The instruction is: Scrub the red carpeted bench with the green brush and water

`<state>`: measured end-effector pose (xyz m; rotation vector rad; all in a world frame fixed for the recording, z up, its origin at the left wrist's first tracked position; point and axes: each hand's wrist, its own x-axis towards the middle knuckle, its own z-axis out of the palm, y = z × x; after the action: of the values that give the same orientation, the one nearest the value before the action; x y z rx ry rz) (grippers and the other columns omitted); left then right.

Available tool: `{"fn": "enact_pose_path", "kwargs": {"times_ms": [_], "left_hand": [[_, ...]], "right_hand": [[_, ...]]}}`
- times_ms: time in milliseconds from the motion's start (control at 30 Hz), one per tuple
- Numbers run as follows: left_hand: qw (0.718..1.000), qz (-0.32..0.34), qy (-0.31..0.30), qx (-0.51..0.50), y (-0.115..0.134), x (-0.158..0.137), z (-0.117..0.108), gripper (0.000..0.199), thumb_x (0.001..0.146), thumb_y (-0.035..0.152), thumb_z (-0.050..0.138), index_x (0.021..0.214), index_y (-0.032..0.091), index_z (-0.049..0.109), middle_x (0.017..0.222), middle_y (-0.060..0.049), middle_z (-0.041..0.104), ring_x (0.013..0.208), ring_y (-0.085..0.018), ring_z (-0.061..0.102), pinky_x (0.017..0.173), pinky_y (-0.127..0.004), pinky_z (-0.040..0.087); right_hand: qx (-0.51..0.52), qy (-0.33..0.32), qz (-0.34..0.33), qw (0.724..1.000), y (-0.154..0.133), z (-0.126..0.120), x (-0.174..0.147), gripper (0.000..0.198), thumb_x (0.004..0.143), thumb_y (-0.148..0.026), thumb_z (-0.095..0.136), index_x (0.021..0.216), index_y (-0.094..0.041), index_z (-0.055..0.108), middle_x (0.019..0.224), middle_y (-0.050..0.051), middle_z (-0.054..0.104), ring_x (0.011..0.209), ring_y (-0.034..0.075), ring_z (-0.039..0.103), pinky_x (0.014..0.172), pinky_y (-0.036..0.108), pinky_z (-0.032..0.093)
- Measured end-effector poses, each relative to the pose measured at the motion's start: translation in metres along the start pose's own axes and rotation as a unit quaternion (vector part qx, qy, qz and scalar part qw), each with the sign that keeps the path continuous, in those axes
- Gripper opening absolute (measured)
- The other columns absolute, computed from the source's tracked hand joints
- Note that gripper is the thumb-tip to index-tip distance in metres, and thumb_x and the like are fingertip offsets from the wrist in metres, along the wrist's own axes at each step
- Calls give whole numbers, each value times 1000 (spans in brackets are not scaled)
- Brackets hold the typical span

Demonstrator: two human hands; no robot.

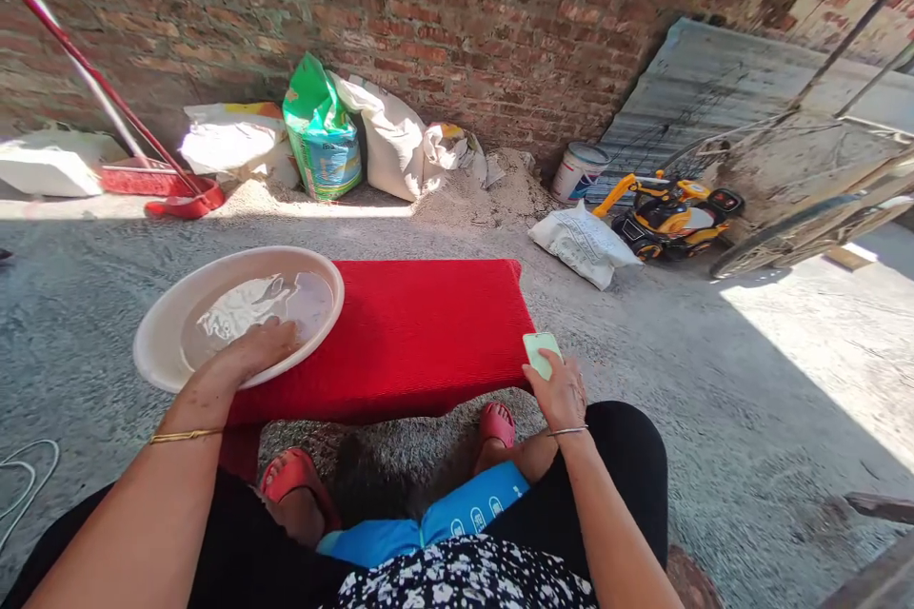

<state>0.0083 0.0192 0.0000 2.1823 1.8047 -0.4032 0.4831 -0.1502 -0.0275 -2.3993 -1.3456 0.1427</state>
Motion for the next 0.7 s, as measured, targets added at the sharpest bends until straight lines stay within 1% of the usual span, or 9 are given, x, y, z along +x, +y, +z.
{"fn": "enact_pose_path", "kwargs": {"times_ms": [33, 100, 233, 300, 367, 433, 500, 600, 700], "left_hand": [[1000, 0, -7, 9, 2, -2, -2, 37, 90, 34, 42, 117, 14, 59, 117, -19, 58, 107, -33, 60, 88, -45, 48], [999, 0, -21, 26, 5, -4, -6, 37, 91, 30, 42, 121, 15, 57, 119, -18, 57, 109, -32, 59, 90, -43, 47], [999, 4, -29, 35, 7, -6, -8, 38, 92, 31, 42, 125, 16, 54, 122, -16, 54, 112, -30, 57, 92, -41, 46], [999, 4, -25, 41, 7, -7, -7, 39, 92, 30, 41, 126, 16, 54, 120, -16, 54, 110, -30, 57, 92, -41, 46], [999, 0, -20, 42, 6, -8, -7, 39, 93, 29, 40, 127, 16, 53, 119, -15, 54, 109, -31, 57, 91, -42, 46], [999, -1, -22, 34, 6, -9, -8, 38, 93, 30, 40, 127, 17, 53, 119, -15, 53, 108, -31, 56, 90, -41, 45], [999, 6, -25, 19, 6, -9, -9, 38, 93, 29, 42, 126, 16, 53, 120, -15, 53, 109, -29, 55, 91, -39, 44], [1000, 8, -22, 9, 6, -8, -9, 35, 94, 29, 42, 123, 14, 54, 121, -15, 53, 108, -28, 55, 91, -38, 44], [1000, 1, -20, 21, 8, -8, -9, 35, 93, 29, 42, 121, 13, 55, 117, -16, 54, 104, -29, 57, 89, -41, 45]], "right_hand": [[21, -17, -62, 998, -24, 9, -13, 43, 80, -47, 62, 118, -25, 66, 110, 10, 56, 104, 26, 55, 92, 40, 44], [51, -66, -194, 978, -82, 29, -44, 39, 80, -40, 65, 116, -26, 66, 114, 10, 55, 103, 25, 53, 92, 39, 44], [52, -156, -404, 900, -193, 60, -107, 39, 79, -38, 68, 116, -29, 65, 112, 9, 54, 99, 25, 50, 88, 38, 42], [32, -180, -465, 867, -226, 70, -123, 38, 80, -41, 67, 116, -29, 64, 110, 9, 54, 99, 25, 49, 86, 38, 42], [16, -192, -477, 857, -235, 78, -124, 39, 81, -42, 66, 117, -29, 64, 110, 9, 53, 98, 24, 49, 86, 38, 41], [18, -196, -448, 872, -219, 80, -112, 41, 80, -41, 68, 119, -29, 63, 112, 8, 53, 100, 24, 49, 87, 38, 41], [40, -187, -393, 899, -180, 74, -90, 43, 77, -37, 71, 119, -29, 63, 114, 8, 54, 102, 23, 50, 90, 38, 42], [80, -149, -279, 945, -96, 48, -52, 41, 75, -32, 71, 116, -29, 65, 115, 7, 55, 104, 23, 54, 93, 37, 43], [57, -105, -122, 985, -5, 11, -22, 39, 74, -40, 66, 112, -28, 67, 111, 6, 58, 106, 24, 57, 92, 38, 46]]}}
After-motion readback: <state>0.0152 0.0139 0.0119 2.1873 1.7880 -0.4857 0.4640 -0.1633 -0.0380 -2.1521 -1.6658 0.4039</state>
